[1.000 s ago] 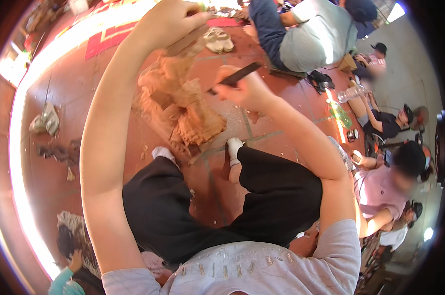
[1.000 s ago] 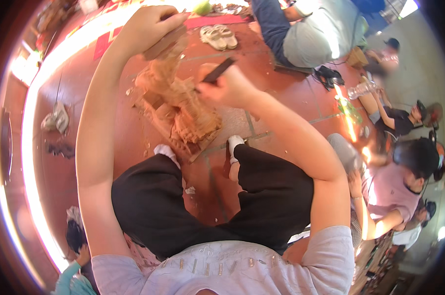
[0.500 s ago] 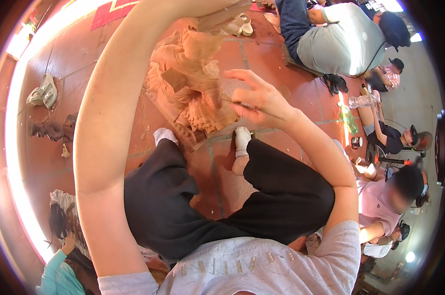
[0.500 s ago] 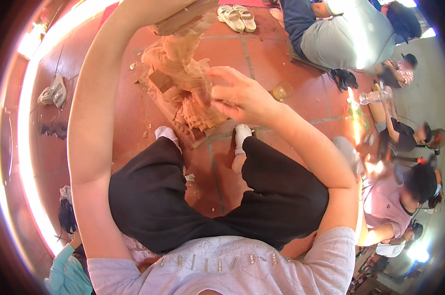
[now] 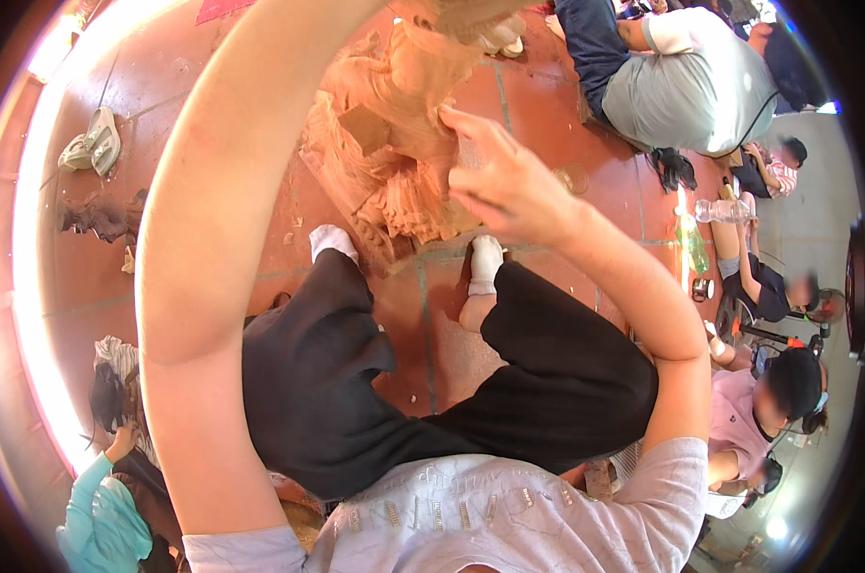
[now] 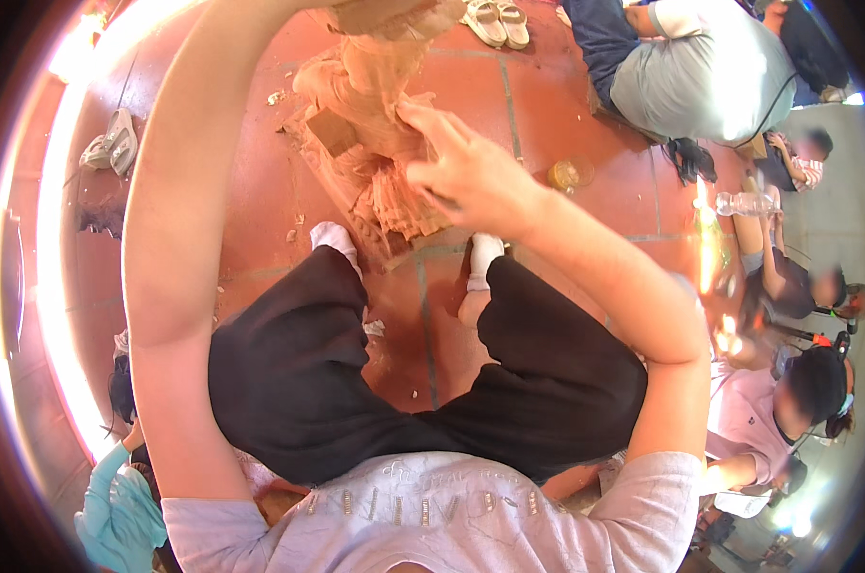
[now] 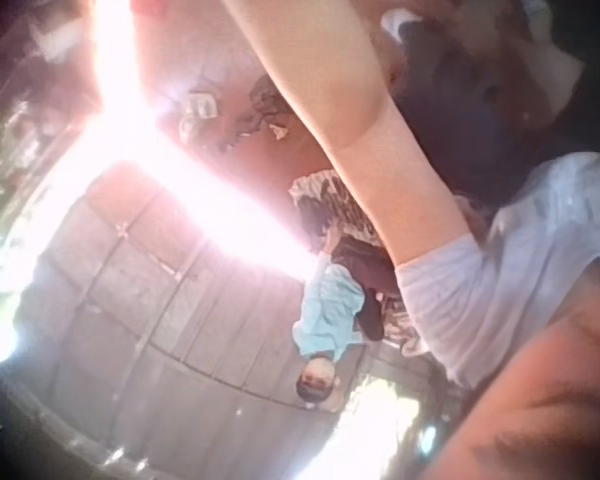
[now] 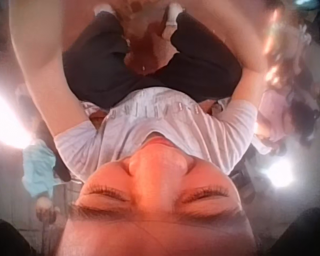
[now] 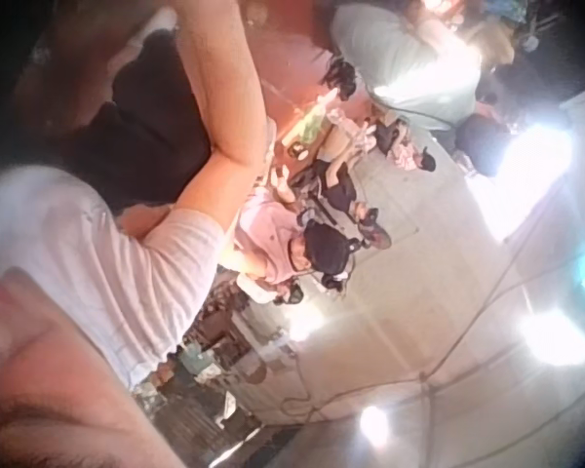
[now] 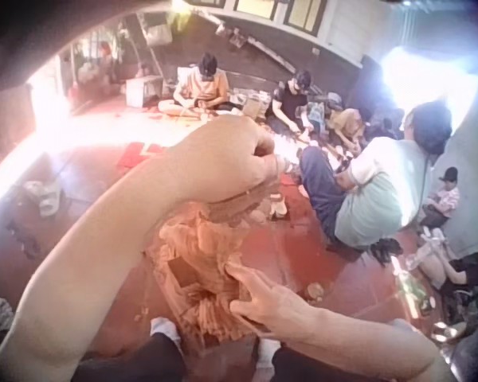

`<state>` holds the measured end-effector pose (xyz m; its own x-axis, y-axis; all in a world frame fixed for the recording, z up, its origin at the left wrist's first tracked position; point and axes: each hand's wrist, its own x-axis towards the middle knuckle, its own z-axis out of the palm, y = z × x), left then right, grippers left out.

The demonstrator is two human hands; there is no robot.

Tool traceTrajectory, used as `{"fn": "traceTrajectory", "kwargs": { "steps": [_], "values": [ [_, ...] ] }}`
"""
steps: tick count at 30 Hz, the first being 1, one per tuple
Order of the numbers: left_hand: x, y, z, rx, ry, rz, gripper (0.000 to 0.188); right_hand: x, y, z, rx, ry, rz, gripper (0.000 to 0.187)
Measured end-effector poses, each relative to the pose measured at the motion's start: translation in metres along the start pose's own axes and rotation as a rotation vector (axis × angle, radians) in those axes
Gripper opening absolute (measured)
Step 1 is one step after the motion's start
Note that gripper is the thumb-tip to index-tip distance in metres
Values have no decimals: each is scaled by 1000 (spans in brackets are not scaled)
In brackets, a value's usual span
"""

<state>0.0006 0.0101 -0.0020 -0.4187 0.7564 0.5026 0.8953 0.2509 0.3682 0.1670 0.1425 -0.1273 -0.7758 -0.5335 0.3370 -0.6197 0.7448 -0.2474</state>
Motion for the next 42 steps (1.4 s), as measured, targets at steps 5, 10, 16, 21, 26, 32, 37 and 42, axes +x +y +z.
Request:
{"fn": "traceTrajectory", "kwargs": {
  "steps": [5,10,16,21,26,32,37,42],
  "values": [
    [-7,3,-4,-25,5,-35,32,10,12,-9,150,-62,20,14],
    [-3,18,-8,-41,-34,-136,33,1,-5,3,-84,-5,-29,13],
    [2,6,6,-86,-7,-49,32,-1,8,-2,81,-5,2,14],
    [-4,11,-5,-70,-27,-122,31,1,-3,2,-48,-58,31,21],
    [-8,5,-4,-92,5,-84,32,2,4,2,102,-8,13,15],
    [-11,23,-15,-68,-31,-172,32,13,6,-2,134,9,46,6],
    [2,7,4,-129,-38,-111,32,-7,3,16,-6,122,8,16],
    [0,6,-1,-89,-46,-123,31,7,-3,6,87,-23,160,16]
  ]
}}
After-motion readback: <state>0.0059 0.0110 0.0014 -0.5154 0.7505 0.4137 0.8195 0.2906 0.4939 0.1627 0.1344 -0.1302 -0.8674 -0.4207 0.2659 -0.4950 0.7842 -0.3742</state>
